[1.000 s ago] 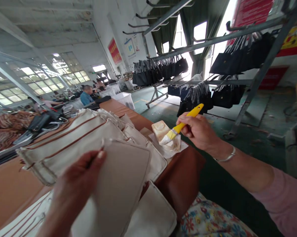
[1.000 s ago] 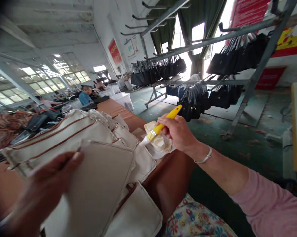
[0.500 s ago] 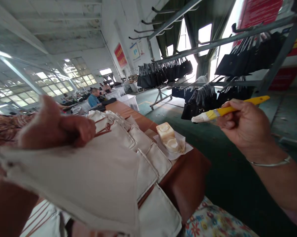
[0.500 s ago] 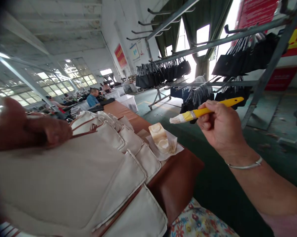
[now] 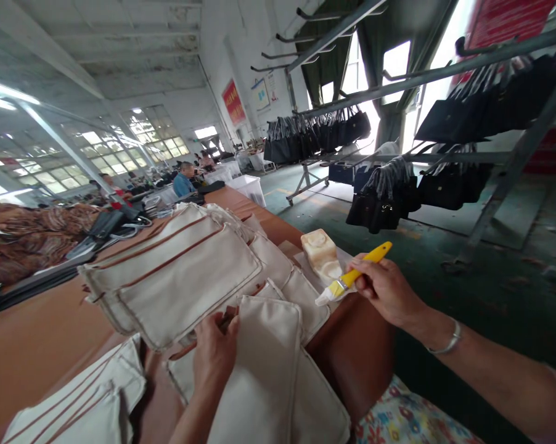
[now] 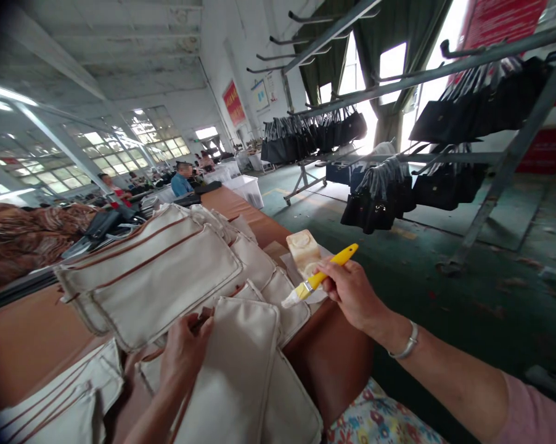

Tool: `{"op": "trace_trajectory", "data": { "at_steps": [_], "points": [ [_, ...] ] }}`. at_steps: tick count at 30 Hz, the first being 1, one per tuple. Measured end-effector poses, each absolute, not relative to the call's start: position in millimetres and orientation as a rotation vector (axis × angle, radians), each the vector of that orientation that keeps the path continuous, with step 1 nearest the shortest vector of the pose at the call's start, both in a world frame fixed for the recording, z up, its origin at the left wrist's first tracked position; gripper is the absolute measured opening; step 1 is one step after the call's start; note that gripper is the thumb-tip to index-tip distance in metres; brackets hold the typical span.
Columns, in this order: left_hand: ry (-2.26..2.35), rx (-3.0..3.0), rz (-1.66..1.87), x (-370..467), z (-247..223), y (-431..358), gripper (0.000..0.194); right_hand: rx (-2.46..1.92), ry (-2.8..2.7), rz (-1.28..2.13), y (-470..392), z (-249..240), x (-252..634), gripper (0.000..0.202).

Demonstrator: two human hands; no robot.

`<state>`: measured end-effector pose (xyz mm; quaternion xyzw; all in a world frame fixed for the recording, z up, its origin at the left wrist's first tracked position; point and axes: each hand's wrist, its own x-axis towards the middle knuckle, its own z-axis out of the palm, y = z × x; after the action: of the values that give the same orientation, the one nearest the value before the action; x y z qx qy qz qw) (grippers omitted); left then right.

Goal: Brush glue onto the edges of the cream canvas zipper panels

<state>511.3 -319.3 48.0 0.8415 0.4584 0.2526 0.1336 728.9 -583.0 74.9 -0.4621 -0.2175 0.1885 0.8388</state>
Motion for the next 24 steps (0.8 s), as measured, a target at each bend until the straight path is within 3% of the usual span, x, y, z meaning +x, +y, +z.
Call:
{"op": "trace_trajectory", "data": {
  "at_steps": [10, 16, 21, 24],
  "points": [
    [1.339, 2.256, 1.057, 528, 29, -361, 0.05, -1.07, -0.611, 0.42, -505, 86, 712, 0.031],
    [0.886, 2.074, 0.75, 527, 36, -374, 0.041, -1.063, -0.812, 0.349, -488, 98, 720, 0.026],
    [0.59, 1.716, 0.626, 529, 42, -380, 0.053, -1.032, -0.873, 0.354, -490, 106, 725, 0.026],
    [0.635, 1.873, 0.755, 535, 30, -374, 0.063, -0.979, -0.836, 0.364, -496, 111, 725, 0.025]
  ]
}}
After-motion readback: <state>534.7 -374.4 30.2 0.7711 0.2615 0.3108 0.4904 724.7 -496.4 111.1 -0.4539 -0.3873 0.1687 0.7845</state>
